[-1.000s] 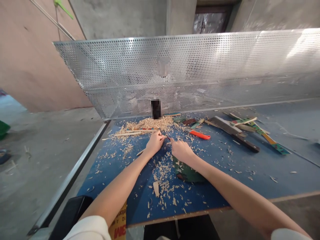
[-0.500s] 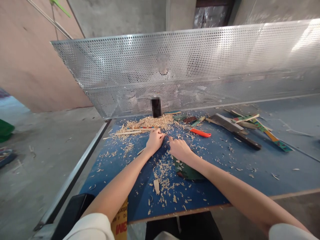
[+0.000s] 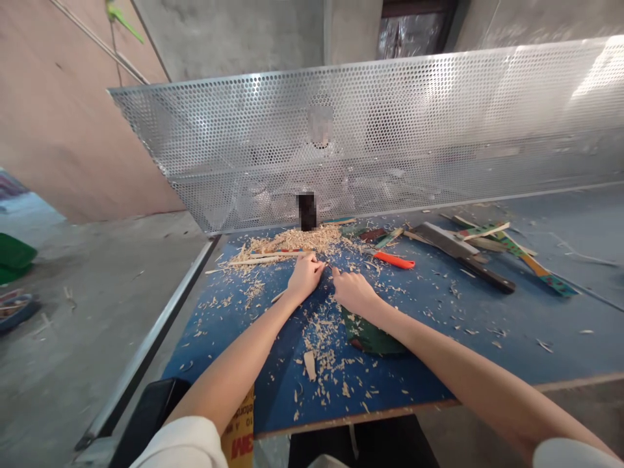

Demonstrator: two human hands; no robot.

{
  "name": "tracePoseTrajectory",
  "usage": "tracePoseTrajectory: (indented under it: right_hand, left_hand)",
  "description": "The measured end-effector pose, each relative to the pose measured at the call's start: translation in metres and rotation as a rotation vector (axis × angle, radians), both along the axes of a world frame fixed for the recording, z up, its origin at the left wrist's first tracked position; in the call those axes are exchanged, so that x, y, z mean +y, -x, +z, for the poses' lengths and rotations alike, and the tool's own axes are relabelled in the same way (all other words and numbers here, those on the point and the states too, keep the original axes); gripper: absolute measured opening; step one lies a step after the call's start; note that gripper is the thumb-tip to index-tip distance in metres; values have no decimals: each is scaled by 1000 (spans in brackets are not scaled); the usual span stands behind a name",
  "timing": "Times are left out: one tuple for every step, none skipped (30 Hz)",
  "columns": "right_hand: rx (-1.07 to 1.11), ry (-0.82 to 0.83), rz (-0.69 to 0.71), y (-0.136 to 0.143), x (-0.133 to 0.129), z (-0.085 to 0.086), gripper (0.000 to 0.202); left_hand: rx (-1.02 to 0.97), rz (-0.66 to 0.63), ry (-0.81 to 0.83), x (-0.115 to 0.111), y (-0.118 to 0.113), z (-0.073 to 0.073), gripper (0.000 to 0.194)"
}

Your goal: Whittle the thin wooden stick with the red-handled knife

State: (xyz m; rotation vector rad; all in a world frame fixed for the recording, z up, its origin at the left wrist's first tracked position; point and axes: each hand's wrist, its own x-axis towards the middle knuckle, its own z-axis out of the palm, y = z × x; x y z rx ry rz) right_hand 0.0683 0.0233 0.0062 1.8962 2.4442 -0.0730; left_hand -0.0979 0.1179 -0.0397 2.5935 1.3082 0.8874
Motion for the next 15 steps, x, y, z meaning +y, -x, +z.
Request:
tracePoseTrajectory:
  right_hand:
    - [5,-16,0,-1,-2,0,55]
    - [13,-40,-3,-1,-3,1,55]
    - [22,-64,-7,-2,-2,1,55]
    - [24,-74,-13,-2,-1,1,54]
    - [24,-83,-20,-1,0,1,52]
    - [23,-90,-28,-1,3,1,51]
    - [22,-96,-36,0,5,1,50]
    - [22,-97,-41,0,7,1,50]
    - [21,-94,-41,1,9,1,50]
    - [21,-89,-38,1,10,0,51]
    - [23,-82,-31,2,10,-1,52]
    - [28,-75,-23,2,10,-1,53]
    - [32,-67,-16,2,9,-2,55]
    - [37,-61,-10,3,8,-3,57]
    - [41,-55,-6,3,7,-3,59]
  left_hand:
    - [4,-1,0,-1,0,1,44]
    - [7,-1,-3,-2,0,2,44]
    - [8,-2,-9,-2,0,3,44]
    - [6,-8,-15,-3,0,4,45]
    - [2,-18,-21,-2,1,4,44]
    - [-5,-31,-25,-2,1,4,44]
    - [-15,-43,-26,-1,1,3,45]
    - [-25,-52,-24,-1,1,3,45]
    - [-33,-54,-20,0,1,2,45]
    - [-37,-47,-16,0,1,2,46]
    - [-39,-35,-13,0,0,2,46]
    - [-39,-21,-8,0,0,1,45]
    - [-37,-8,-4,-1,0,1,45]
    - [-35,1,3,-1,-1,1,44]
    - [-34,6,12,-2,-1,2,44]
